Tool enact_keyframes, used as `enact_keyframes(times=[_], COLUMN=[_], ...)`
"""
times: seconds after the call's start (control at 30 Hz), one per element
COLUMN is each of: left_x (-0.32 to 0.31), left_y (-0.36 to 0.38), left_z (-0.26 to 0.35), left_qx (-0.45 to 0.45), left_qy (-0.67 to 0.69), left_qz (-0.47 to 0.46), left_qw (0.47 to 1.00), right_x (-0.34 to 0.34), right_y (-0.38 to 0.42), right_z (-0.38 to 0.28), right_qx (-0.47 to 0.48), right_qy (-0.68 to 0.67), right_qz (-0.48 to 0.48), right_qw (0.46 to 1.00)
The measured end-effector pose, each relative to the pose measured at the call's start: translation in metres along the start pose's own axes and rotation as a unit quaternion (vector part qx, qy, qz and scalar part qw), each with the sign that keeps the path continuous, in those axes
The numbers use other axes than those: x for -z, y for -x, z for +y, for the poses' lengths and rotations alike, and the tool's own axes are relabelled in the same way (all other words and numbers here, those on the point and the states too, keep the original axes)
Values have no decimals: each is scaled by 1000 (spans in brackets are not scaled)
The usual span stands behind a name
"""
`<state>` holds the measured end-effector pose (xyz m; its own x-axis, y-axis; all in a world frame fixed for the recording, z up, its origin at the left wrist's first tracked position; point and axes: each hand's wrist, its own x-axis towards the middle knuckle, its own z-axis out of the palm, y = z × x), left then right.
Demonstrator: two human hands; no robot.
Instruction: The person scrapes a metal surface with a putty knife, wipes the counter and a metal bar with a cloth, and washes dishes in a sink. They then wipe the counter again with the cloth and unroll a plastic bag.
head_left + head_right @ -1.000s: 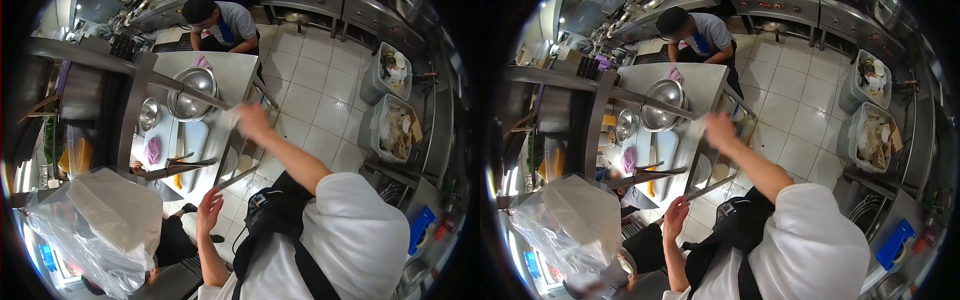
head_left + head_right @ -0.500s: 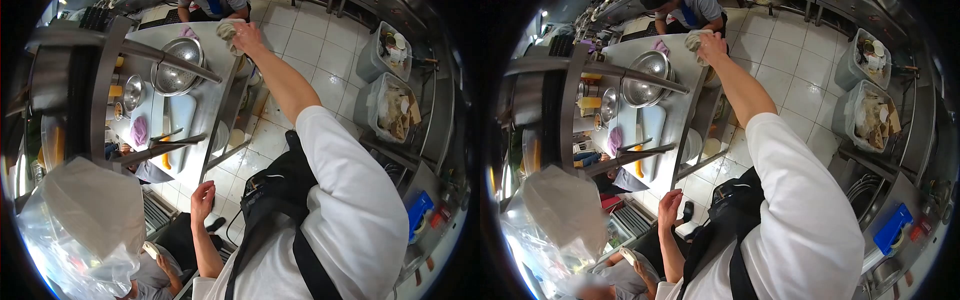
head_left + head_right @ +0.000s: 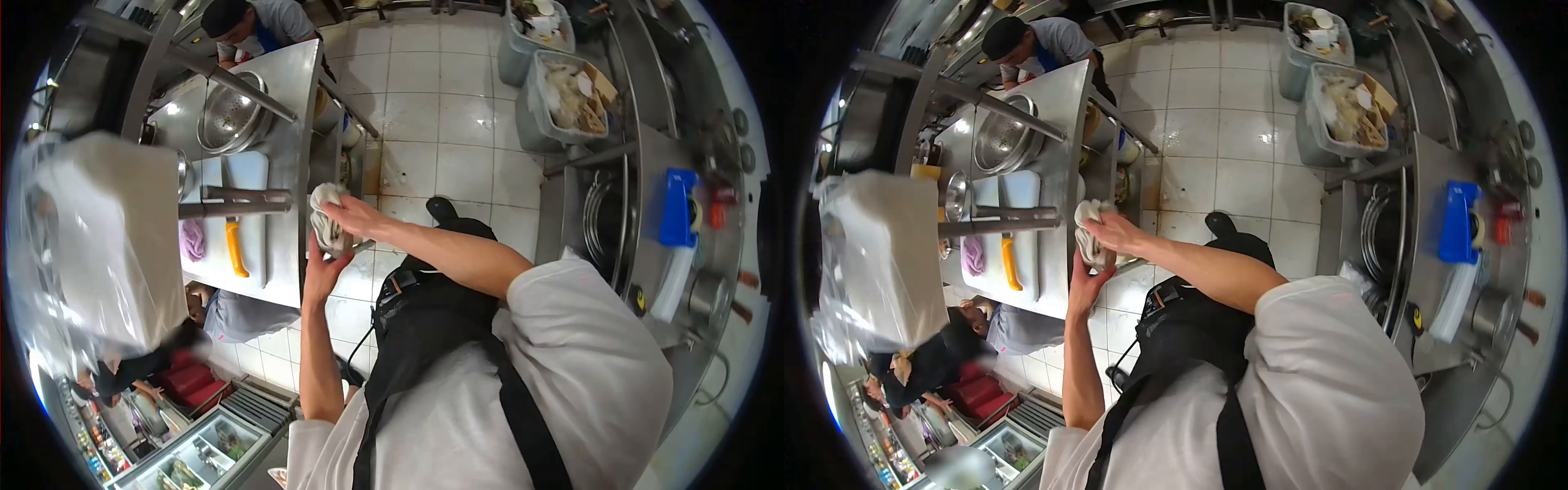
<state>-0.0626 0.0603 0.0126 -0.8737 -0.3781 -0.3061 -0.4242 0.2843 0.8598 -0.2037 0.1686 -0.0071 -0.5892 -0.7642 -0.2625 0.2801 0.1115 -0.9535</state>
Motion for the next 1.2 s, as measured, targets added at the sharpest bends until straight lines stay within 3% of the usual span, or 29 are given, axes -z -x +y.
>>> enact_keyframes(times=[0.07, 0.1, 0.13, 0.2, 0.27, 0.33, 0.37, 0.47, 0.5, 0.63, 0.73, 0.87, 0.9, 1.0, 1.03, 1.1, 1.13, 1.17, 1.2], left_x=[-19, -25, -28, -33, -47, -62, -71, -112, -132, -207, -234, -225, -221, -197, -190, -180, -173, -165, -161], left_y=[-7, -3, -4, -6, -12, -27, -41, -39, -43, -59, -91, -121, -123, -135, -133, -144, -149, -152, -152], left_z=[-3, 8, 6, 3, 9, -2, -4, 77, 95, 154, 154, 144, 146, 161, 175, 191, 199, 209, 215], left_qx=[27, 16, 37, 77, 30, -55, -55, -131, -145, -189, -162, -111, -171, -145, -154, -264, -317, -313, -276], left_qy=[76, 31, 11, -29, 19, 23, 15, 8, 61, 134, -10, -22, 27, -14, -12, 1, 4, 13, 22], left_qz=[-14, -5, -23, -56, -44, -66, -93, -88, -108, -252, -312, -223, -212, -234, -226, -156, -120, -81, -55], left_qw=[997, 999, 999, 995, 998, 996, 994, 987, 982, 940, 936, 968, 962, 961, 962, 952, 941, 946, 959], right_x=[8, 25, 49, 80, 109, 140, 154, 179, 188, 222, 260, 333, 339, 353, 360, 375, 379, 379, 378], right_y=[31, 42, 50, 79, 96, 110, 119, 159, 167, 197, 209, 198, 193, 180, 174, 163, 148, 132, 122], right_z=[-9, -7, -6, -28, -28, -31, -33, -64, -72, -128, -161, -142, -141, -155, -163, -183, -183, -178, -166], right_qx=[0, 29, 54, -65, -3, 41, 64, 42, 47, 38, 5, 35, -4, -119, -98, 29, 151, 260, 349], right_qy=[-25, 153, 326, 266, 297, 281, 275, 66, 0, 76, 55, 153, 169, 292, 263, 172, 27, -123, -274], right_qz=[34, 54, 72, 191, 263, 261, 260, 243, 213, 175, 160, 156, 149, 113, 79, 55, 146, 233, 319], right_qw=[999, 986, 941, 943, 918, 923, 924, 967, 976, 981, 986, 975, 974, 942, 956, 983, 977, 929, 837])
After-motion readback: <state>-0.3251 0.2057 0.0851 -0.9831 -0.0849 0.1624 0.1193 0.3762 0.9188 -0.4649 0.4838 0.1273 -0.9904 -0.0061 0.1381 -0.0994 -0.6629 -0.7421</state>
